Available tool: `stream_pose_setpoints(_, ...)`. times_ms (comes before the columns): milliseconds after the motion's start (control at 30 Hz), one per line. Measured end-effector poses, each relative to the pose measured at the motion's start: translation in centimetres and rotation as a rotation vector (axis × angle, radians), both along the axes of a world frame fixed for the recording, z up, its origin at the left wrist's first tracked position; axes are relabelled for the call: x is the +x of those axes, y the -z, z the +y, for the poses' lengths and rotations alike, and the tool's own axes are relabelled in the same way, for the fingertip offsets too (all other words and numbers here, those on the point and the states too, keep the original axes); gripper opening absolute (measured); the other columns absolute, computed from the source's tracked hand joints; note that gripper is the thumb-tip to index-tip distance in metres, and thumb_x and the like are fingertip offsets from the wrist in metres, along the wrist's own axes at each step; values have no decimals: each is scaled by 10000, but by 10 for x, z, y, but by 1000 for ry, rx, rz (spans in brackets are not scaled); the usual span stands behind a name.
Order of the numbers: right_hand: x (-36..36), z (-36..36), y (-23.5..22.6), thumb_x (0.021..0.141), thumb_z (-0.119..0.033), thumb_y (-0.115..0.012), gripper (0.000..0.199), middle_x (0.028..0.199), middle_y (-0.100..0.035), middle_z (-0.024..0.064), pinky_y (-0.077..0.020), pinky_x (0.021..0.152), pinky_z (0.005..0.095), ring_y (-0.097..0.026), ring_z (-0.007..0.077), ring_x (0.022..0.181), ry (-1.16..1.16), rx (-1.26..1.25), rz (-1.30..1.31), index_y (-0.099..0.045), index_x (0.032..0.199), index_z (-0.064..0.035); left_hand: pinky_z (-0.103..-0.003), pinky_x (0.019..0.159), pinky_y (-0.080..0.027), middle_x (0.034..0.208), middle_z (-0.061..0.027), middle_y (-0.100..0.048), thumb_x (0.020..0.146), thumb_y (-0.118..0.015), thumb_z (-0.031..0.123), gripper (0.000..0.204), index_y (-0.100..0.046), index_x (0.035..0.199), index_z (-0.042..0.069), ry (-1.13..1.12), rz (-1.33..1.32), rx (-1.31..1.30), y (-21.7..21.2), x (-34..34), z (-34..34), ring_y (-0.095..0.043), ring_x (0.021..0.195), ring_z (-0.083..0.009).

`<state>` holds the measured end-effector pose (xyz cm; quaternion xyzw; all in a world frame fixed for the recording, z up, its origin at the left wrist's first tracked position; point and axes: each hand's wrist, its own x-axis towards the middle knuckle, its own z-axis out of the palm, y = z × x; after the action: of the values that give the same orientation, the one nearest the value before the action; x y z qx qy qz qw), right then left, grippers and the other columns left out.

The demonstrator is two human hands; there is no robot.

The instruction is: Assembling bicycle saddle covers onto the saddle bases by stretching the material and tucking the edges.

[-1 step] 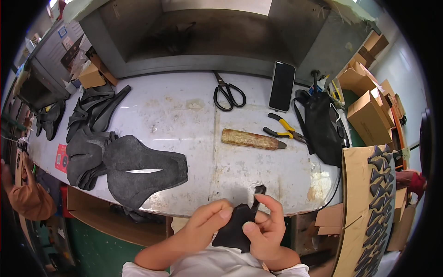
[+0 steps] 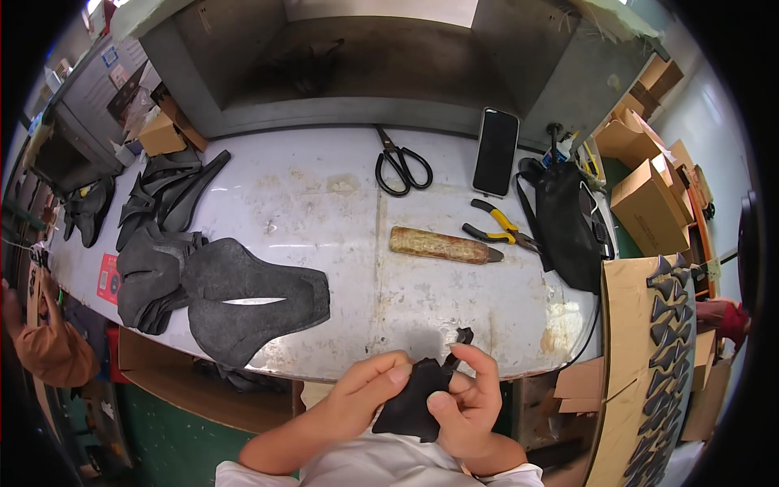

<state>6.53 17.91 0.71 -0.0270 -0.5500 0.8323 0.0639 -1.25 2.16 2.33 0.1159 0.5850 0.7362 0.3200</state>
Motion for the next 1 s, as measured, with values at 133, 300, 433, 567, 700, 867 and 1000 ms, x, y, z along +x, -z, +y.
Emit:
stream_pose_setpoints(133,-13,12,-12,907,57,-593,731,1280,-563,163,-433,991,316,-556,190,1164,-307,-396,-168,-177,1497,-58,-256,600,-326,731,-2,-447,1038,-405,275,359,-475,781,36,-138,370,-35,6,3,8,-396,665,-93)
stream_pose_setpoints(300,-12,7,-14,900,65,-591,752,1326,-519,167,-414,1025,336,-535,204,1194,-204,-236,-83,-168,1508,-66,-268,602,-329,728,3,-436,1033,-412,236,331,-475,791,20,87,130,15,2,-5,-11,-379,671,-93)
stream_pose_setpoints(433,-17,6,-21,898,58,-592,742,1302,-535,165,-436,1011,336,-543,201,1187,-110,-229,-70,-174,1504,-43,-262,604,-335,719,19,-439,1024,-427,204,307,-479,787,15,37,87,-36,8,-2,-4,-372,669,-83)
stream_pose_setpoints(567,-22,3,-20,910,34,-588,732,1289,-539,161,-449,990,322,-552,189,1163,-112,-360,-165,-177,1508,-55,-269,552,-333,675,17,-393,1047,-413,246,320,-473,809,41,-26,29,3,16,0,3,-360,631,-73)
stream_pose_setpoints(700,-21,-3,-15,915,31,-578,730,1278,-540,152,-458,970,316,-555,181,1136,45,-290,-109,-175,1514,-74,-260,543,-331,665,14,-435,1021,-496,305,361,-498,787,30,-46,253,-180,20,3,0,-381,629,-64)
stream_pose_setpoints(867,-25,-9,-22,931,29,-551,696,1258,-542,134,-465,968,325,-560,185,1115,105,-376,-107,-186,1512,-93,-233,541,-340,683,19,-513,1001,-536,361,394,-544,781,34,-159,35,64,22,12,10,-416,618,-58)
stream_pose_setpoints(1000,-29,-9,-28,951,23,-521,657,1265,-530,125,-466,970,334,-555,175,1121,107,-526,-221,-204,1510,-110,-207,561,-363,707,32,-556,1020,-483,383,419,-624,889,10,-150,-497,430,33,6,10,-468,661,-33)
